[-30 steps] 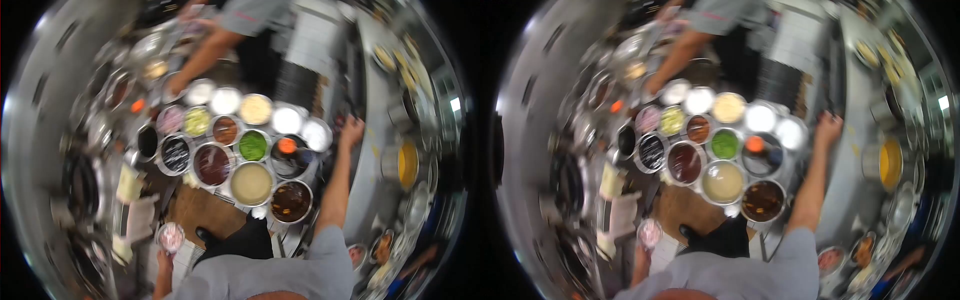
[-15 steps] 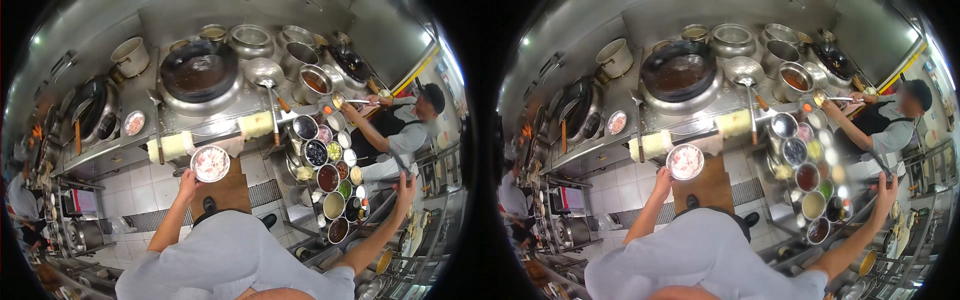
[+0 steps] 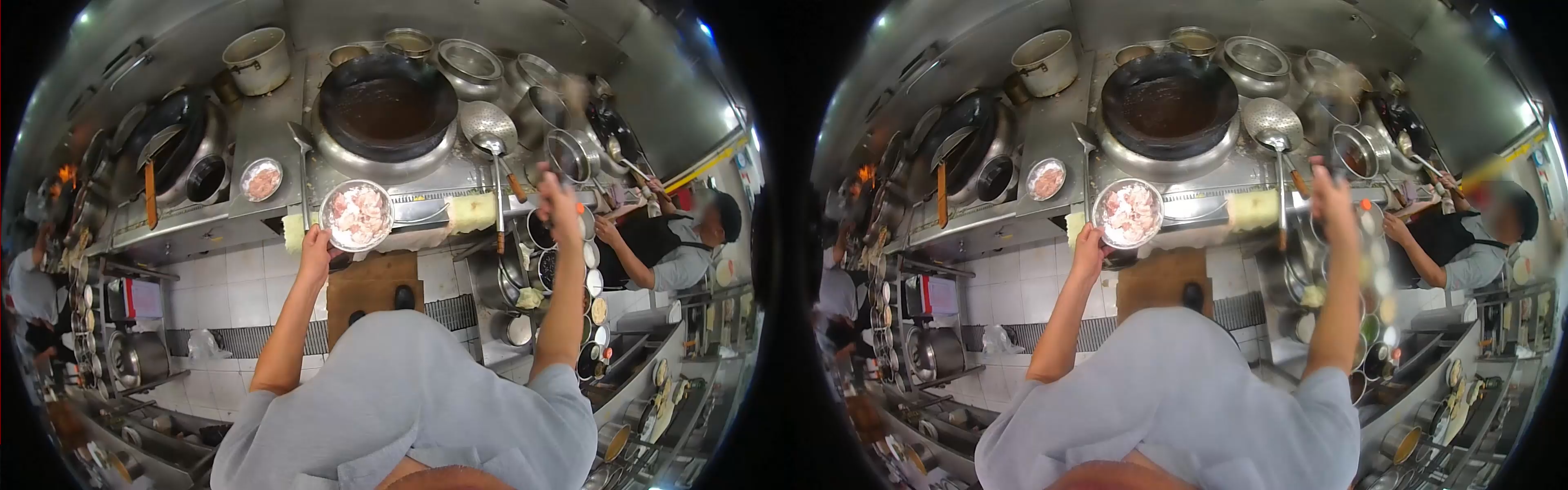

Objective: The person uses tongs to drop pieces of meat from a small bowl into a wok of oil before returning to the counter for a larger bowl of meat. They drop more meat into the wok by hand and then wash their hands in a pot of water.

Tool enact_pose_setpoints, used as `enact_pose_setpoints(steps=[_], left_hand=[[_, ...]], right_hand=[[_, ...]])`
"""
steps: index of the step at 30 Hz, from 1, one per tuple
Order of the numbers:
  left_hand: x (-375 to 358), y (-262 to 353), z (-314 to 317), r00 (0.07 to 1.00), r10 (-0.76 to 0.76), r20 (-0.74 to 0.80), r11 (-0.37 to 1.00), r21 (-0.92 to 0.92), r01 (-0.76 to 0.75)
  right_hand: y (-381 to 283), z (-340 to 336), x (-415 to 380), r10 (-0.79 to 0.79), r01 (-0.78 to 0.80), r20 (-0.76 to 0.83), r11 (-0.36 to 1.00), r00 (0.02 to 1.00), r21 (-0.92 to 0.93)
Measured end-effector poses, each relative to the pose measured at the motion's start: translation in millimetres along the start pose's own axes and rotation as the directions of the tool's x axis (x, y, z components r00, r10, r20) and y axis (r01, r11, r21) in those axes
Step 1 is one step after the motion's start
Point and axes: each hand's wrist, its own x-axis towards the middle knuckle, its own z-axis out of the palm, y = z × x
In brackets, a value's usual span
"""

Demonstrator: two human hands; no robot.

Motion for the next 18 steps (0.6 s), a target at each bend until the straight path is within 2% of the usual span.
enact_pose_setpoints(steps=[1,2,3,4,5,7,9,11,14,18], left_hand=[[0.0,2.0,-2.2,0.999,0.028,-0.016,1.0,0.0,-0.028],[-7.0,3.2,-4.3,0.998,0.037,-0.051,0.999,0.008,-0.037],[-16.5,4.0,-6.0,0.994,0.051,-0.095,0.998,-0.015,-0.053],[-25.6,4.4,-5.6,0.989,0.066,-0.134,0.997,-0.034,-0.072],[-34.2,4.8,-4.2,0.982,0.08,-0.169,0.995,-0.052,-0.09],[-53.3,7.5,-3.5,0.964,0.084,-0.251,0.994,-0.044,-0.098],[-67.6,4.6,-10.5,0.94,0.072,-0.333,0.997,-0.016,-0.082],[-83.9,2.9,-14.6,0.91,0.083,-0.407,0.995,-0.025,-0.101],[-101.4,-1.6,-14.0,0.872,0.119,-0.475,0.986,-0.046,-0.16],[-112.5,-8.5,-21.5,0.857,0.141,-0.496,0.977,-0.073,-0.202]], right_hand=[[21.6,27.5,25.5,0.06,-0.058,0.072,0.998,0.996,-0.039],[60.7,60.3,58.6,-0.161,0.155,0.025,0.883,0.987,-0.444],[83.9,95.2,70.7,-0.331,0.357,0.135,0.848,0.934,-0.391],[78.6,127.3,71.0,-0.291,0.365,0.224,0.803,0.93,-0.472],[93.1,163.6,88.4,-0.344,0.432,0.265,0.775,0.901,-0.461],[95.0,222.4,106.5,-0.591,0.665,0.316,0.593,0.742,-0.453],[101.3,267.2,137.7,-0.675,0.793,0.425,0.452,0.603,-0.408],[96.2,293.8,151.5,-0.564,0.77,0.527,0.513,0.635,-0.379],[94.5,307.2,165.1,-0.565,0.829,0.609,0.427,0.556,-0.361],[101.6,318.2,171.0,-0.555,0.85,0.647,0.394,0.522,-0.348]])
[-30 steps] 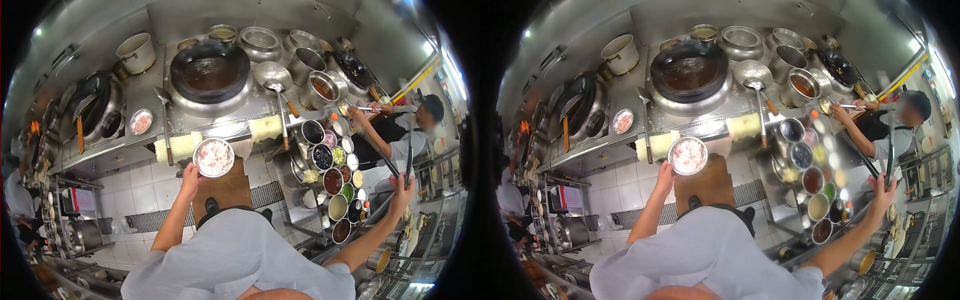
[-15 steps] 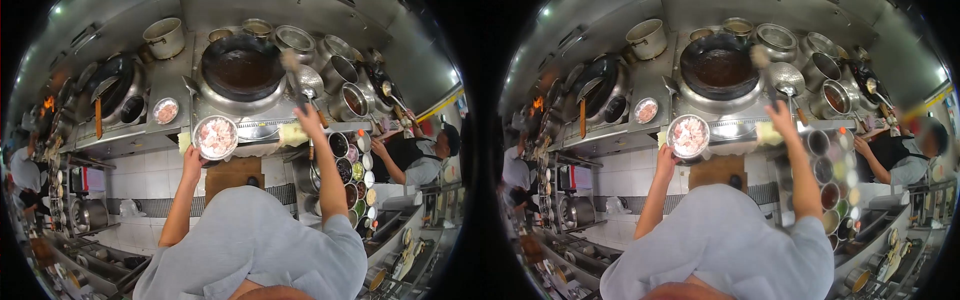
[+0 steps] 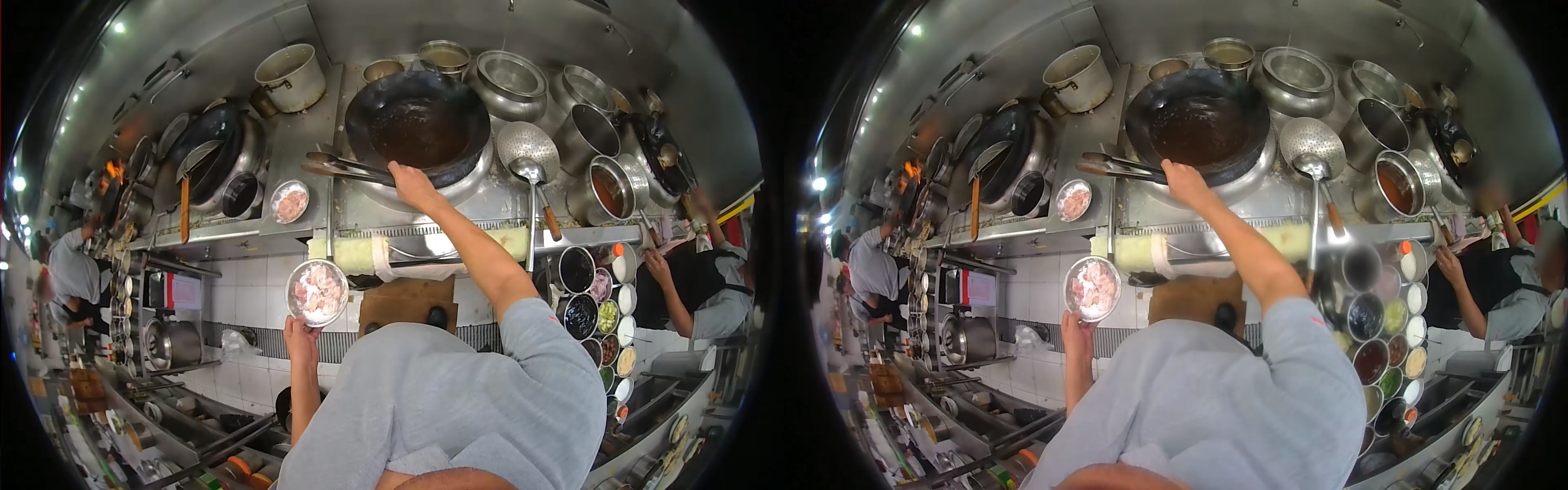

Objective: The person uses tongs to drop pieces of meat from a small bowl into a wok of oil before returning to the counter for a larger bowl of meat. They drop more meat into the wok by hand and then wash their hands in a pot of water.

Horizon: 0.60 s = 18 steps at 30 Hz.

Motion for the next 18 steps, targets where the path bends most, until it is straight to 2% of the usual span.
enact_pose_setpoints(steps=[7,18], left_hand=[[15.9,12.9,6.4,0.999,-0.01,0.043,1.0,0.02,0.009],[50.8,12.7,-23.4,0.995,-0.034,0.097,0.999,-0.01,0.035]], right_hand=[[-26.8,-3.5,5.8,0.074,-0.072,0.042,0.996,0.996,-0.061],[-53.5,24.8,40.6,0.23,-0.221,0.06,0.967,0.971,-0.128]])
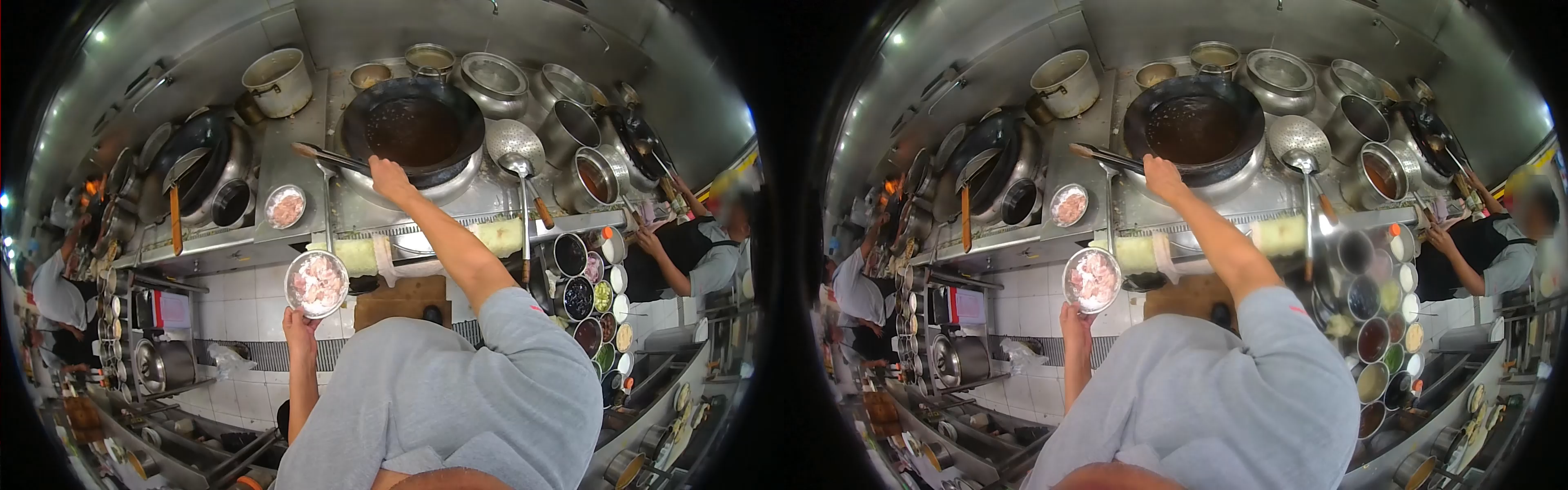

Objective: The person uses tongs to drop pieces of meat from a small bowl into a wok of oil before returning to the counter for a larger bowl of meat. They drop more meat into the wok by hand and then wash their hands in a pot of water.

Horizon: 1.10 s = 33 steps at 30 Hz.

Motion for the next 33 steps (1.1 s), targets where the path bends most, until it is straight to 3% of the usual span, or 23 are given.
enact_pose_setpoints(steps=[8,22,25,27,30,31,33], left_hand=[[2.7,-0.6,-10.7,0.999,-0.035,-0.021,0.999,-0.002,0.035],[42.0,-9.2,6.3,0.995,-0.049,0.085,0.999,-0.009,0.05],[41.9,0.3,14.8,0.993,-0.046,0.106,0.999,0.002,0.046],[42.9,12.3,25.5,0.993,-0.052,0.105,0.999,0.017,0.051],[64.4,18.1,24.5,0.991,-0.065,0.114,0.997,0.053,0.059],[76.1,22.9,32.0,0.988,-0.066,0.137,0.998,0.029,0.062],[94.9,28.5,47.4,0.986,-0.059,0.158,0.998,0.037,0.053]], right_hand=[[-22.8,-2.8,12.9,0.062,-0.062,0.016,0.997,0.998,0.035],[-30.8,0.4,20.3,0.079,-0.079,0.019,0.996,0.997,0.037],[-14.0,0.9,14.9,0.07,-0.052,-0.219,0.995,0.973,0.087],[-13.6,-47.2,-3.9,0.099,-0.091,-0.095,0.993,0.991,0.077],[-25.9,-131.9,-47.3,-0.037,0.044,0.172,0.998,0.984,-0.039],[-23.5,-148.1,-59.4,-0.142,0.149,0.207,0.989,0.968,-0.018],[-19.0,-169.1,-78.1,-0.237,0.289,0.274,0.943,0.932,-0.168]])
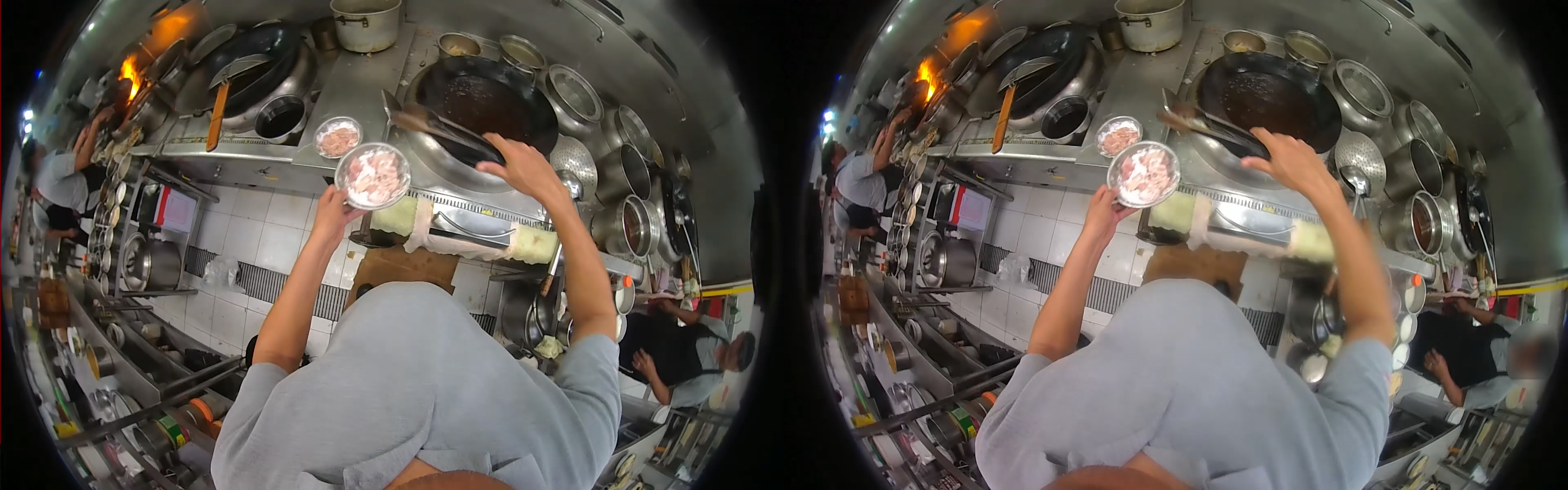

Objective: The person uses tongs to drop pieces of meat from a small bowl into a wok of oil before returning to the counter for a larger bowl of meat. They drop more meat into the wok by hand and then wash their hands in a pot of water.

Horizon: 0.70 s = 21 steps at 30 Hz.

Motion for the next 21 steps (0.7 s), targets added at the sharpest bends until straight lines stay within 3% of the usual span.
enact_pose_setpoints(steps=[1,6,10,13,18,21], left_hand=[[6.9,3.5,6.9,1.0,0.018,-0.006,1.0,0.002,-0.018],[29.2,19.5,39.9,0.98,0.197,0.011,0.973,0.122,-0.197],[17.1,32.2,53.4,0.928,0.366,0.07,0.828,0.43,-0.359],[21.6,19.4,48.6,0.917,0.395,0.05,0.873,0.289,-0.392],[26.0,-1.8,24.2,0.982,0.186,-0.04,0.982,0.052,-0.184],[17.2,-2.2,25.8,0.997,0.071,-0.036,0.996,-0.051,-0.073]], right_hand=[[-13.0,-19.5,-11.2,0.004,0.002,0.059,0.996,0.998,-0.094],[-27.2,-47.2,-33.3,-0.081,0.068,-0.027,0.95,0.996,-0.306],[-33.2,-50.1,-28.2,-0.103,0.081,-0.041,0.926,0.994,-0.37],[-21.3,-52.8,-23.5,-0.107,0.097,-0.012,0.938,0.994,-0.334],[-3.8,-85.2,-33.4,-0.043,0.011,-0.115,0.965,0.992,-0.263],[13.9,-90.0,-33.8,0.076,-0.089,-0.054,0.942,0.996,-0.322]])
